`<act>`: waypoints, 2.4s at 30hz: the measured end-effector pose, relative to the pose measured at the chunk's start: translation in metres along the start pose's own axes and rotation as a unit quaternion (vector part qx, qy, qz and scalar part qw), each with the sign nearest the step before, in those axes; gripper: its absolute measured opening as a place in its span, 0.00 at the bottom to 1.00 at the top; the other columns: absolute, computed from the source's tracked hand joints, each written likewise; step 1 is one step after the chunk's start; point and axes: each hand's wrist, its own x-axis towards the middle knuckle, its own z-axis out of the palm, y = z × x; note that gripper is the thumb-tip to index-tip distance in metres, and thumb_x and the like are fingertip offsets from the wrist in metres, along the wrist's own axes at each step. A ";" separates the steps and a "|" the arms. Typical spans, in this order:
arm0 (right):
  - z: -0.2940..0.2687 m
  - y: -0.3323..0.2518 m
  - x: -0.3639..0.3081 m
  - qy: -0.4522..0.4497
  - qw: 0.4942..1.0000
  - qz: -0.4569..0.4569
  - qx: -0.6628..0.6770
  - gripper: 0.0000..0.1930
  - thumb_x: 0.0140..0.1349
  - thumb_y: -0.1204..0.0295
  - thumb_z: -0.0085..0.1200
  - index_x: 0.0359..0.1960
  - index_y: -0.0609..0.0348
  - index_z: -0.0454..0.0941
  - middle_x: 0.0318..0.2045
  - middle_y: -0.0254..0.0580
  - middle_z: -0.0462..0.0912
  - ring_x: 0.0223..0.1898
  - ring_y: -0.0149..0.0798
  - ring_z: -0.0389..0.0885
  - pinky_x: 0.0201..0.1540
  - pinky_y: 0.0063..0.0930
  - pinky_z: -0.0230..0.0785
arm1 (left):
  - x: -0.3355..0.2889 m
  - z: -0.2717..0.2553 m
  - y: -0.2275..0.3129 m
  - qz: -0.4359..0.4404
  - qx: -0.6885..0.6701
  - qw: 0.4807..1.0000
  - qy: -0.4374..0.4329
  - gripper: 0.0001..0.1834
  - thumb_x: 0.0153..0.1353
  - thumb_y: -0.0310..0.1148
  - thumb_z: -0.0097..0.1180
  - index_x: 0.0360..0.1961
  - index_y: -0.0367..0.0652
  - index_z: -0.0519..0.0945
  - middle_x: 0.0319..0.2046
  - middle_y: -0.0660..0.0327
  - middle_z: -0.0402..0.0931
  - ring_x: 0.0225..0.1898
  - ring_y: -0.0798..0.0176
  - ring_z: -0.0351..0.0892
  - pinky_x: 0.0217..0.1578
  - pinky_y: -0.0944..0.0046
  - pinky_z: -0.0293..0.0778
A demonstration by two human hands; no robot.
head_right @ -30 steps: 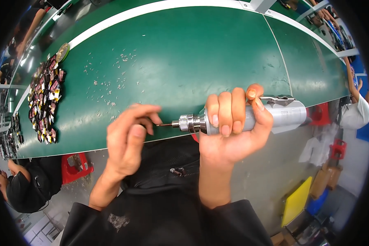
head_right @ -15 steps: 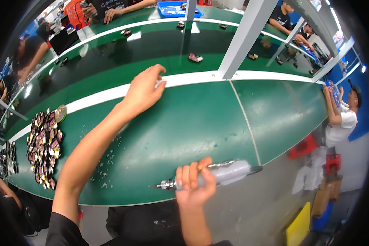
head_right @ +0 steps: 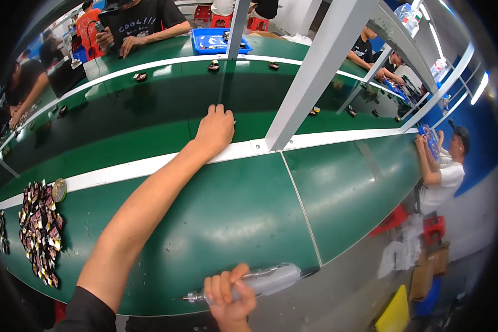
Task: Assemble small electronic components using an electric screwdriver on an assembly line.
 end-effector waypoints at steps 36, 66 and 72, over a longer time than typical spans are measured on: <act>0.013 0.008 -0.063 0.148 0.965 0.027 -0.214 0.07 0.63 0.68 0.41 0.34 0.56 0.68 0.11 0.30 0.63 0.11 0.28 0.61 0.19 0.23 0.60 | -0.295 -0.143 0.053 0.430 -0.076 0.900 0.007 0.15 0.33 0.28 0.54 0.23 0.26 0.78 0.28 0.44 0.77 0.33 0.53 0.75 0.35 0.65 0.77; 0.023 -0.059 0.008 -0.174 0.920 -0.017 -0.352 0.09 0.66 0.65 0.37 0.35 0.56 0.66 0.12 0.28 0.62 0.13 0.26 0.62 0.25 0.25 0.60 | -0.316 -0.166 0.066 0.380 0.002 0.909 -0.170 0.22 0.35 0.25 0.53 0.34 0.19 0.80 0.42 0.34 0.76 0.46 0.43 0.77 0.47 0.58 0.77; 0.035 -0.055 0.005 -0.195 0.888 -0.012 -0.417 0.08 0.66 0.67 0.37 0.30 0.54 0.61 0.12 0.29 0.61 0.12 0.26 0.60 0.23 0.24 0.59 | -0.317 -0.158 0.069 0.389 -0.027 0.912 -0.125 0.21 0.33 0.25 0.54 0.31 0.19 0.79 0.40 0.34 0.77 0.43 0.43 0.77 0.45 0.58 0.77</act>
